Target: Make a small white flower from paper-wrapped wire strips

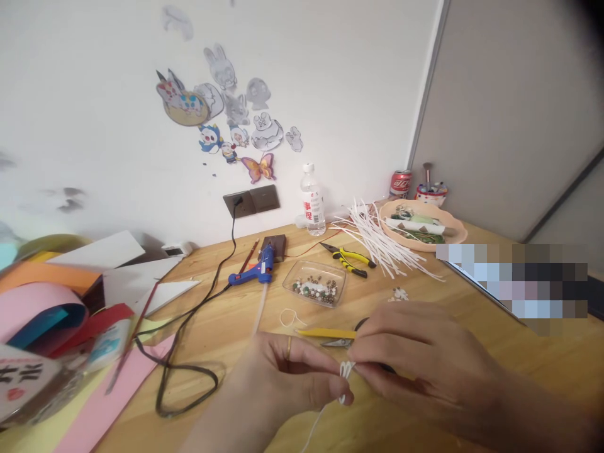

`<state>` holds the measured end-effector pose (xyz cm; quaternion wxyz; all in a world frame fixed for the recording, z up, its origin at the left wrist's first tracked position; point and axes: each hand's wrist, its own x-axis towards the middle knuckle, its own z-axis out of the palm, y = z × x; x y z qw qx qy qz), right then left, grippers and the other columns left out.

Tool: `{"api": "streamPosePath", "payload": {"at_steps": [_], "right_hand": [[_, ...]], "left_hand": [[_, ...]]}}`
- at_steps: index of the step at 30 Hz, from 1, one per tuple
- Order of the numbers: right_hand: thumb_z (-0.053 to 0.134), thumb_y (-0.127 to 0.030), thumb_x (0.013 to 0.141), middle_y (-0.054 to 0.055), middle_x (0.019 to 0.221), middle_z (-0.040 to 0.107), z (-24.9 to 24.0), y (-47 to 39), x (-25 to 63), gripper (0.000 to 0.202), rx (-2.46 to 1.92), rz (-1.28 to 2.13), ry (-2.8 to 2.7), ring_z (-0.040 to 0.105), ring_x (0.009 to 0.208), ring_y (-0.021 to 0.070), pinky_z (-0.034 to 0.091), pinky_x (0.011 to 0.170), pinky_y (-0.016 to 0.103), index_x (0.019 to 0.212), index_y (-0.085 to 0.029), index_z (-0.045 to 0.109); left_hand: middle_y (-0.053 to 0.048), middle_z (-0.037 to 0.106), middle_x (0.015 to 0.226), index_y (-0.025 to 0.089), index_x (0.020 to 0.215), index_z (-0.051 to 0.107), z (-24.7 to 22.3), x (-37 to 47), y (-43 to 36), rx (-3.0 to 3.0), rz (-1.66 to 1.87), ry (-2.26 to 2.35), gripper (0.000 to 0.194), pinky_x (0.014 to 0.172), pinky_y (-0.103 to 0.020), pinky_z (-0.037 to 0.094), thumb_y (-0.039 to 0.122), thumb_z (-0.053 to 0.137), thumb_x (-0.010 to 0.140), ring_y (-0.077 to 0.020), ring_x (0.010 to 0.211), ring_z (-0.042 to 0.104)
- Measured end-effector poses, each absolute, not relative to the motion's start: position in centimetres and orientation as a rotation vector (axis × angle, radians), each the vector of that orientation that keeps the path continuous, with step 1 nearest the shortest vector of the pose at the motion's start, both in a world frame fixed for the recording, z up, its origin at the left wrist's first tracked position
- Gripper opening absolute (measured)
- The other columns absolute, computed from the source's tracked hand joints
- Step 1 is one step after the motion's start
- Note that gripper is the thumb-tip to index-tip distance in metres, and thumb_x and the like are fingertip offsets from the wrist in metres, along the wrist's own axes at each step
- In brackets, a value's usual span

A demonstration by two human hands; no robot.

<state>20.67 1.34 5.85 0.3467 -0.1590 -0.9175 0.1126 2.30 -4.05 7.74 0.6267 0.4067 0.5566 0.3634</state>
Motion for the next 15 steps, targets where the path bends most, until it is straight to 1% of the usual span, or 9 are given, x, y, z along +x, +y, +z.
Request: {"api": "streamPosePath", "payload": {"at_steps": [3, 6, 9, 12, 15], "right_hand": [[0.052, -0.016, 0.081, -0.001, 0.071, 0.062, 5.9, 1.2, 20.6, 0.007, -0.413, 0.25, -2.379, 0.052, 0.061, 0.011, 0.038, 0.057, 0.025, 0.08, -0.019, 0.059], [0.052, -0.015, 0.081, -0.001, 0.074, 0.063, 6.0, 1.0, 20.6, 0.01, -0.449, 0.227, -2.375, 0.054, 0.064, 0.0112, 0.039, 0.06, 0.025, 0.083, -0.02, 0.06], [0.053, -0.014, 0.08, 0.0, 0.08, 0.064, 6.1, 0.9, 20.5, 0.011, -0.497, 0.128, -2.315, 0.055, 0.071, 0.0129, 0.04, 0.064, 0.027, 0.081, -0.02, 0.063], [0.058, -0.014, 0.076, 0.0, 0.075, 0.063, 6.2, 0.8, 20.3, 0.01, -0.532, -0.048, -2.225, 0.053, 0.07, 0.0138, 0.04, 0.062, 0.027, 0.076, -0.021, 0.065], [0.061, -0.013, 0.074, -0.002, 0.067, 0.062, 6.2, 0.6, 20.2, 0.009, -0.558, -0.108, -2.194, 0.05, 0.064, 0.0122, 0.039, 0.059, 0.027, 0.075, -0.021, 0.066]], "left_hand": [[-0.001, 0.073, 0.057, 0.017, 0.061, 0.075, 7.7, 2.4, -4.1, 0.942, 0.81, 1.309, 0.009, 0.054, -0.016, 0.041, 0.024, 0.076, 0.055, -0.0077, 0.053, 0.054], [-0.001, 0.07, 0.053, 0.019, 0.058, 0.075, 7.5, 2.7, -4.2, 0.972, 0.826, 1.342, 0.006, 0.051, -0.018, 0.039, 0.024, 0.074, 0.056, -0.0072, 0.048, 0.049], [0.0, 0.067, 0.046, 0.02, 0.056, 0.075, 7.3, 2.9, -4.2, 1.02, 0.888, 1.393, 0.005, 0.048, -0.02, 0.036, 0.022, 0.07, 0.058, -0.0068, 0.042, 0.043], [0.0, 0.068, 0.047, 0.02, 0.053, 0.074, 7.1, 3.2, -4.3, 0.994, 0.954, 1.432, 0.005, 0.047, -0.021, 0.036, 0.02, 0.07, 0.055, -0.0076, 0.042, 0.044], [0.0, 0.069, 0.048, 0.021, 0.051, 0.074, 7.2, 3.5, -4.4, 0.947, 1.0, 1.463, 0.005, 0.047, -0.02, 0.037, 0.021, 0.071, 0.055, -0.008, 0.043, 0.048]]}}
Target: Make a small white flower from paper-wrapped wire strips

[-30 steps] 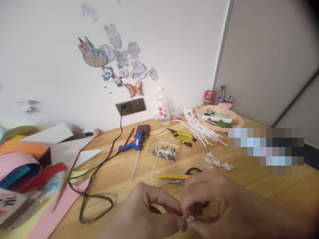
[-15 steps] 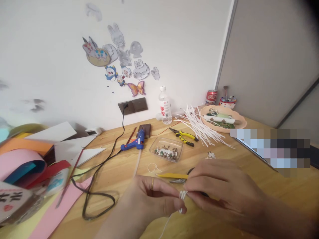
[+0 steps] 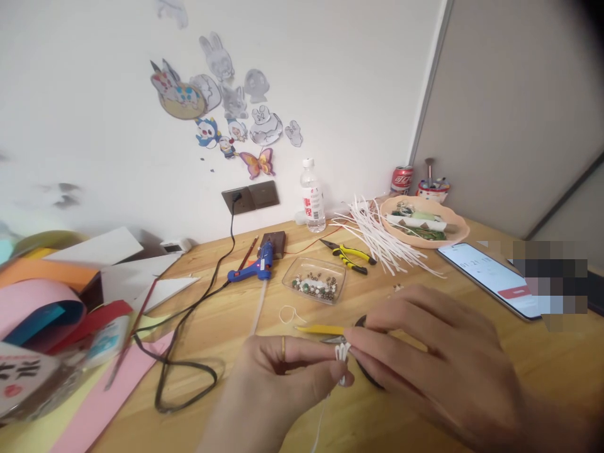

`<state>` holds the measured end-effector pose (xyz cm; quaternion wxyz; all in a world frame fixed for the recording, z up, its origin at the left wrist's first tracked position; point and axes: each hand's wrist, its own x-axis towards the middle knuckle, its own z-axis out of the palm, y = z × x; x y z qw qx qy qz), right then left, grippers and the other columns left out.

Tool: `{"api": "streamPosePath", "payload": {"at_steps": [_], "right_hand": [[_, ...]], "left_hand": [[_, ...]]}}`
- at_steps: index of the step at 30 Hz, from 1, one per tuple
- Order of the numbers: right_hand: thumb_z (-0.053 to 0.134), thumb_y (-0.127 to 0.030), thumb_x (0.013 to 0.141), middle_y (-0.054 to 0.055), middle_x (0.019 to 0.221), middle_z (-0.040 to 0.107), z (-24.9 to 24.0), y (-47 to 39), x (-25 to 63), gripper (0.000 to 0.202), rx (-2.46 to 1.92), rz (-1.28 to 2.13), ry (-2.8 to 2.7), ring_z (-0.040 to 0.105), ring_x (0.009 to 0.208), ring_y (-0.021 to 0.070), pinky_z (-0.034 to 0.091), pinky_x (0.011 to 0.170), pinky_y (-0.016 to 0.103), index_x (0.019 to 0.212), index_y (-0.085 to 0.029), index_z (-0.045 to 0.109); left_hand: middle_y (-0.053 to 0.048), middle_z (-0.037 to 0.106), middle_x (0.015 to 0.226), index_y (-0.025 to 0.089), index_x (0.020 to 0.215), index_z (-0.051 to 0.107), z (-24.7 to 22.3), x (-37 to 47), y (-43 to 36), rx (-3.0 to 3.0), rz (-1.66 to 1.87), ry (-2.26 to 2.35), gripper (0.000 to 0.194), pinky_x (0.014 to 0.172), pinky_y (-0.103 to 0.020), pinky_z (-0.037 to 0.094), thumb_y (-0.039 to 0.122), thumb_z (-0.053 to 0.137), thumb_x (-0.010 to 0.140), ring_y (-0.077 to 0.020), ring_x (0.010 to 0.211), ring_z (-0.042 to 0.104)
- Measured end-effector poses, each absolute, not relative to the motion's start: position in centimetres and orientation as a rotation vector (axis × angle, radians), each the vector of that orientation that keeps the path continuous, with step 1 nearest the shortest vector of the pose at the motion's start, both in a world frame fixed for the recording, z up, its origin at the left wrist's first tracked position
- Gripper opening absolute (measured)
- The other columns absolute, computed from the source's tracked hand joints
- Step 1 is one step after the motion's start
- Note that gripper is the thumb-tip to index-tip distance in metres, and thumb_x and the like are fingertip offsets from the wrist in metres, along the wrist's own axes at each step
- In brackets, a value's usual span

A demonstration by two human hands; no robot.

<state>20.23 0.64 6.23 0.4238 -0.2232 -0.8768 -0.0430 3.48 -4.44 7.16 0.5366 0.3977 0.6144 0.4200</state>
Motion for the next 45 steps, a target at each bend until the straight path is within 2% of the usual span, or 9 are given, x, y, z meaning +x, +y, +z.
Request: {"api": "streamPosePath", "payload": {"at_steps": [5, 9, 16, 20, 23, 26, 32, 38, 45], "right_hand": [[0.06, -0.014, 0.075, -0.002, 0.063, 0.061, 5.9, 0.0, 19.9, 0.008, -0.588, -0.08, -2.186, 0.048, 0.056, 0.0105, 0.038, 0.053, 0.026, 0.076, -0.018, 0.067], [0.058, -0.01, 0.074, 0.001, 0.067, 0.062, 6.0, -0.2, 19.4, 0.011, -0.612, 0.173, -2.127, 0.053, 0.06, 0.0101, 0.043, 0.056, 0.022, 0.077, -0.016, 0.066], [0.062, -0.013, 0.073, -0.004, 0.061, 0.063, 7.2, 0.4, 19.5, 0.014, -0.662, 1.107, -1.91, 0.055, 0.053, 0.0072, 0.043, 0.047, 0.015, 0.076, -0.024, 0.069], [0.066, -0.016, 0.07, -0.005, 0.06, 0.064, 6.7, 1.0, 19.5, 0.008, -0.643, 1.767, -1.616, 0.054, 0.052, 0.005, 0.04, 0.046, 0.012, 0.072, -0.023, 0.069], [0.068, -0.012, 0.067, -0.006, 0.059, 0.063, 6.2, 1.2, 19.2, 0.009, -0.57, 1.992, -1.452, 0.054, 0.053, 0.0034, 0.039, 0.048, 0.011, 0.069, -0.021, 0.068], [0.07, -0.011, 0.065, -0.007, 0.058, 0.059, 6.1, 1.3, 19.0, 0.01, -0.521, 2.101, -1.384, 0.052, 0.053, 0.0025, 0.04, 0.05, 0.011, 0.071, -0.019, 0.067], [0.072, -0.013, 0.061, -0.006, 0.057, 0.059, 6.1, 1.5, 19.0, 0.011, -0.558, 2.184, -1.43, 0.052, 0.053, 0.0041, 0.039, 0.052, 0.015, 0.07, -0.017, 0.066], [0.07, -0.011, 0.064, -0.004, 0.062, 0.061, 5.8, 1.5, 18.8, 0.012, -0.467, 2.242, -1.409, 0.058, 0.057, 0.0063, 0.044, 0.055, 0.017, 0.074, -0.016, 0.065], [0.064, -0.008, 0.071, -0.003, 0.069, 0.061, 6.4, 1.8, 19.1, 0.013, -0.328, 1.981, -1.608, 0.06, 0.062, 0.0064, 0.047, 0.057, 0.016, 0.079, -0.018, 0.068]], "left_hand": [[0.006, 0.071, 0.049, 0.024, 0.052, 0.074, 7.5, 4.2, -4.8, 0.843, 1.114, 1.436, 0.008, 0.049, -0.014, 0.042, 0.017, 0.072, 0.054, -0.0067, 0.047, 0.056], [0.006, 0.075, 0.06, 0.026, 0.057, 0.075, 7.8, 4.6, -5.1, 0.813, 1.171, 1.424, 0.008, 0.059, -0.013, 0.047, 0.018, 0.071, 0.058, -0.0101, 0.059, 0.064], [0.006, 0.075, 0.064, 0.031, 0.059, 0.074, 7.9, 4.5, -5.5, 0.873, 1.212, 1.47, 0.01, 0.062, -0.016, 0.05, 0.022, 0.073, 0.06, -0.0147, 0.068, 0.067], [0.006, 0.076, 0.07, 0.033, 0.062, 0.074, 7.4, 4.0, -5.7, 0.937, 1.2, 1.309, 0.012, 0.065, -0.017, 0.051, 0.022, 0.071, 0.064, -0.0151, 0.071, 0.068], [0.006, 0.075, 0.066, 0.033, 0.062, 0.074, 7.2, 3.9, -5.7, 0.913, 1.192, 1.239, 0.011, 0.067, -0.019, 0.051, 0.022, 0.072, 0.063, -0.0164, 0.073, 0.068], [0.006, 0.074, 0.058, 0.032, 0.061, 0.074, 7.0, 4.0, -5.6, 0.886, 1.161, 1.209, 0.009, 0.064, -0.019, 0.051, 0.024, 0.073, 0.061, -0.0154, 0.067, 0.067], [0.005, 0.074, 0.059, 0.032, 0.059, 0.074, 7.0, 3.9, -5.7, 0.886, 1.089, 1.216, 0.009, 0.055, -0.017, 0.046, 0.023, 0.074, 0.06, -0.0098, 0.053, 0.06], [0.001, 0.07, 0.052, 0.024, 0.054, 0.075, 6.9, 3.8, -5.6, 0.882, 1.032, 1.253, 0.005, 0.051, -0.017, 0.045, 0.027, 0.075, 0.058, -0.0092, 0.049, 0.056], [0.003, 0.067, 0.05, 0.02, 0.054, 0.074, 7.3, 3.7, -5.5, 0.815, 1.04, 1.144, 0.009, 0.056, -0.017, 0.045, 0.022, 0.072, 0.062, -0.0071, 0.05, 0.054]]}}
